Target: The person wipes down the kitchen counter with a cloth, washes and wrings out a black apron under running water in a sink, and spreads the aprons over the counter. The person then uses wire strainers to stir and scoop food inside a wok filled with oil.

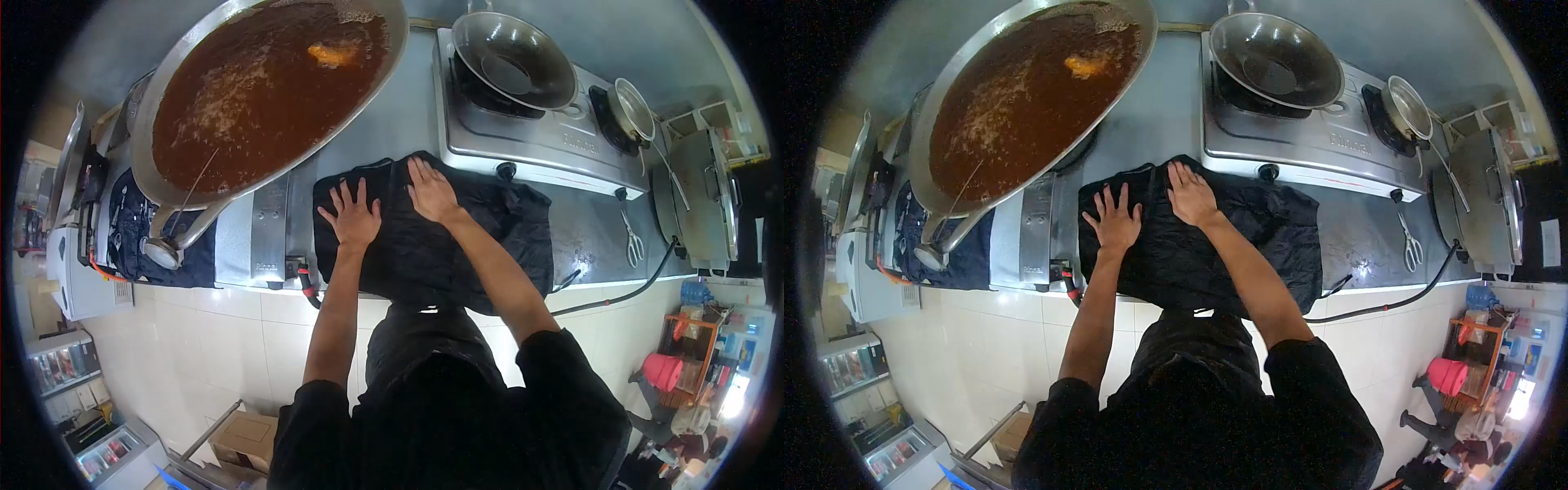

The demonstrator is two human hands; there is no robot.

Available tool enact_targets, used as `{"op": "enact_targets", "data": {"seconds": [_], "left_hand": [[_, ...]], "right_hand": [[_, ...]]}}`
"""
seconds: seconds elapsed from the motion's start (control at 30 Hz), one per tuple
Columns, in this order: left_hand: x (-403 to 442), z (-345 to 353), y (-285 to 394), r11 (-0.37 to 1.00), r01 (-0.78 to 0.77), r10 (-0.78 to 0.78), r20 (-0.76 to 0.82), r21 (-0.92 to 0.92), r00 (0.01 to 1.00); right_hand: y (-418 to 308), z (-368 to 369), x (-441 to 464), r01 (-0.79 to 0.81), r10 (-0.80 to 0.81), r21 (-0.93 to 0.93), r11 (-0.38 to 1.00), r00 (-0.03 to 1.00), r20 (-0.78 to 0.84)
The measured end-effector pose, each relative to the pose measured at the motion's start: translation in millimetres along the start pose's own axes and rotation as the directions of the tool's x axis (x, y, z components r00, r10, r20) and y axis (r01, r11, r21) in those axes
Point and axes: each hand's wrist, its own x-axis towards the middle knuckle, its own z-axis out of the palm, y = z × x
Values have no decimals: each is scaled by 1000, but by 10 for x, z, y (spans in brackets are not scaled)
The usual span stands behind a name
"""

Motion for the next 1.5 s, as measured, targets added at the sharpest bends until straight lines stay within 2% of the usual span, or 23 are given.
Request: {"op": "enact_targets", "data": {"seconds": [0.07,0.17,0.23,0.3,0.37,0.43,0.5,0.6,0.63,0.67,0.7,0.77,0.83,0.9,0.97,1.03,1.1,1.13,1.23,1.37,1.43,1.47,1.5], "left_hand": [[101,-137,43,998,65,-62,177,-13,982],[250,-108,41,880,-317,313,-70,-355,947],[278,-201,134,969,-234,243,150,-77,958],[414,-26,33,968,-247,238,163,41,958],[540,-57,-28,965,-255,238,204,61,950],[592,-17,-101,960,-278,275,132,8,952],[617,77,-81,959,-283,284,29,-31,958],[96,-240,460,841,-299,165,-313,-450,935],[-177,-295,695,842,-371,258,-312,-392,915],[-457,-352,935,804,-494,405,-302,-333,863],[-711,-569,1178,803,-528,512,-132,-278,849],[-1142,-337,1304,676,-687,724,66,-267,687],[-1313,-138,1286,676,-700,736,174,-231,654],[-1288,-111,1248,655,-720,755,183,-228,629],[-1295,-255,1232,685,-695,726,128,-220,675],[-1360,-237,1075,838,-496,487,-99,-228,868],[-1420,-196,827,947,-189,141,-194,-260,971],[-1434,-116,697,978,36,-60,-111,-205,992],[-1449,-11,443,976,160,-174,88,149,981],[-1396,-48,442,968,204,-230,188,148,955],[-1474,-19,461,977,212,-212,-1,-20,977],[-1572,-81,530,968,139,-186,-224,-209,957],[-1713,-143,596,931,19,-190,-438,-365,879]], "right_hand": [[-10,61,96,-53,53,-24,998,999,-9],[-58,117,154,-77,78,-70,995,997,7],[-68,-64,-64,-17,30,122,992,993,-111],[-169,-404,-405,64,-3,227,972,966,-259],[-82,-616,-888,-22,122,262,965,920,-373],[170,-670,-1395,-167,247,219,961,872,-422],[512,-789,-1846,-213,203,6,977,924,-323],[618,-808,-1796,22,-11,43,999,972,-233],[627,-821,-1713,50,-41,34,998,972,-230],[612,-826,-1584,78,-70,28,997,972,-226],[638,-811,-1489,107,-99,24,994,970,-222],[883,-674,-1401,-63,71,48,997,980,-185],[1176,-566,-1322,-240,271,183,953,948,-165],[1282,-544,-1279,-228,276,238,944,941,-193],[1229,-599,-1337,-196,234,180,964,948,-218],[1041,-738,-1637,-209,297,289,934,906,-302],[852,-809,-2017,-134,301,356,925,830,-469],[756,-814,-2253,-166,263,263,950,880,-394],[842,-688,-2748,-123,115,-44,991,981,-154],[963,-744,-2673,-93,78,-144,985,991,-108],[973,-813,-2646,-95,79,-159,983,992,-102],[971,-839,-2675,-102,87,-170,980,992,-94],[943,-842,-2727,-85,74,-30,996,964,-256]]}}
